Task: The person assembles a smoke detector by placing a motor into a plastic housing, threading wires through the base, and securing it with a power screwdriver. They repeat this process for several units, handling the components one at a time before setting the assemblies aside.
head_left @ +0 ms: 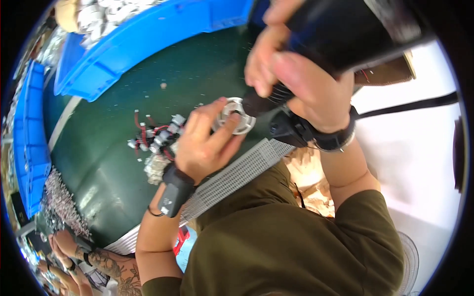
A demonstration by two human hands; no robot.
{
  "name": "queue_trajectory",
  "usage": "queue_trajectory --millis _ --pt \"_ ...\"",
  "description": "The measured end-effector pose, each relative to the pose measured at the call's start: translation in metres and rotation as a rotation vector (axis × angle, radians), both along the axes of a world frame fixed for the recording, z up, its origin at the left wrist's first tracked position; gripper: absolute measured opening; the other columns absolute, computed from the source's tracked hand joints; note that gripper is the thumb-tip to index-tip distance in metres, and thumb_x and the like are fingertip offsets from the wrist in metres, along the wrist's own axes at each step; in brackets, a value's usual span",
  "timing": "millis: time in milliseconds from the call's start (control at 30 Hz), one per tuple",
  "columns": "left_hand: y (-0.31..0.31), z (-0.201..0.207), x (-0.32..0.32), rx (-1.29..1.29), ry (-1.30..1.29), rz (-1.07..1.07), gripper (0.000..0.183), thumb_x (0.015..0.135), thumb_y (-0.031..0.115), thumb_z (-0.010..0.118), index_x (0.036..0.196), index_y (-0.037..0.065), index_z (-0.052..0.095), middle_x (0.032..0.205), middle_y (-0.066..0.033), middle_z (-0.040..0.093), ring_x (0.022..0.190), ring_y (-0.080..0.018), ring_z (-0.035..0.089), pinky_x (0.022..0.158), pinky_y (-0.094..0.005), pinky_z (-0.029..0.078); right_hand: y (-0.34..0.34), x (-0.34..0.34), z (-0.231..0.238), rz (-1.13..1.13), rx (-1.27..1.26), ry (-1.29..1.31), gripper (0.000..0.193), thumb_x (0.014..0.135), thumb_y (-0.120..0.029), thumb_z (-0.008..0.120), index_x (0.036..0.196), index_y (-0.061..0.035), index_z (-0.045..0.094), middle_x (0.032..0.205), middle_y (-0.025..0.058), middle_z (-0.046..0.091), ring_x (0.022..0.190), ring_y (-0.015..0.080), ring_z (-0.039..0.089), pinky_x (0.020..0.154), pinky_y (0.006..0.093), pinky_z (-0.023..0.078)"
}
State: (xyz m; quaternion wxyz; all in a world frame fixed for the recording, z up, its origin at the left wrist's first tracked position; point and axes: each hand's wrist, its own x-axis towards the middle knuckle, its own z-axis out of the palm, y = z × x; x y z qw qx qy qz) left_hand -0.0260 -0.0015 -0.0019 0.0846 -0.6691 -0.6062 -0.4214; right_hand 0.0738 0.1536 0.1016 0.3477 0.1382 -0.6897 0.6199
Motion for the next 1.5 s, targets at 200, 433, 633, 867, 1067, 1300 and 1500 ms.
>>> queue_trajectory --millis 200,433,633,867,1067,1300,1500 --pt "0.008 -0.017 0.008 0.090 -0.056 -0.084 0.038 0.069 0.014 0.074 0.101 0.000 0.060 0.115 -0.0201 0.054 0.095 -0.0332 0.055 0.078 -0.0420 0.049 -0.014 0.011 -0.002 -0.123 -0.239 -0.146 0.046 0.080 -0.015 0.067 0.113 -0.0020 0.037 0.068 0.0018 0.049 0.060 0.0124 0.050 0.061 0.0275 0.042" --pt "-0.001 -0.014 0.006 0.077 -0.069 -0.019 0.037 0.071 0.017 0.076 0.103 0.004 0.062 0.119 -0.0222 0.052 0.093 -0.0331 0.058 0.080 -0.0405 0.050 -0.021 0.013 -0.011 -0.034 -0.124 -0.100 0.050 0.081 -0.018 0.069 0.118 -0.0043 0.037 0.071 0.0023 0.047 0.060 0.0135 0.049 0.062 0.0297 0.041" --pt "0.002 -0.033 0.011 0.178 -0.163 0.062 0.032 0.065 0.017 0.078 0.092 0.006 0.065 0.113 -0.0208 0.054 0.095 -0.0343 0.057 0.079 -0.0411 0.049 0.012 0.015 0.006 -0.072 -0.302 0.041 0.048 0.092 -0.018 0.055 0.130 -0.0001 0.031 0.082 0.0040 0.043 0.072 0.0132 0.043 0.073 0.0292 0.039" --pt "-0.047 0.041 -0.057 0.362 -0.246 0.514 0.023 0.069 0.018 0.073 0.087 0.007 0.066 0.097 -0.0150 0.063 0.090 -0.0332 0.061 0.077 -0.0414 0.051 0.068 -0.028 0.001 -0.475 0.048 -0.086 0.035 0.093 -0.012 0.057 0.122 0.0046 0.050 0.086 0.0050 0.052 0.076 0.0121 0.049 0.074 0.0265 0.042" --pt "-0.140 -0.009 -0.135 -0.144 -0.080 1.000 0.014 0.072 0.021 0.064 0.078 0.008 0.067 0.084 -0.0158 0.064 0.087 -0.0334 0.059 0.079 -0.0401 0.048 0.091 -0.070 -0.012 -0.415 -0.114 -0.137 0.039 0.091 -0.016 0.062 0.124 0.0027 0.050 0.086 0.0025 0.054 0.073 0.0101 0.048 0.069 0.0244 0.041" --pt "-0.163 -0.017 -0.123 -0.067 -0.263 1.230 0.049 0.077 0.024 0.063 0.121 0.003 0.051 0.118 -0.0271 0.052 0.105 -0.0406 0.055 0.091 -0.0441 0.045 0.102 -0.087 -0.022 -0.311 0.010 -0.087 0.029 0.091 -0.021 0.063 0.110 -0.0001 0.055 0.081 0.0008 0.053 0.069 0.0098 0.049 0.065 0.0245 0.042" --pt "-0.146 -0.006 -0.082 0.076 -0.135 1.032 0.050 0.076 0.026 0.067 0.118 0.004 0.052 0.113 -0.0211 0.054 0.100 -0.0374 0.058 0.084 -0.0432 0.049 0.105 -0.080 -0.015 -0.390 -0.027 -0.165 0.029 0.091 -0.023 0.062 0.107 0.0000 0.055 0.083 0.0019 0.054 0.072 0.0110 0.049 0.068 0.0255 0.041"
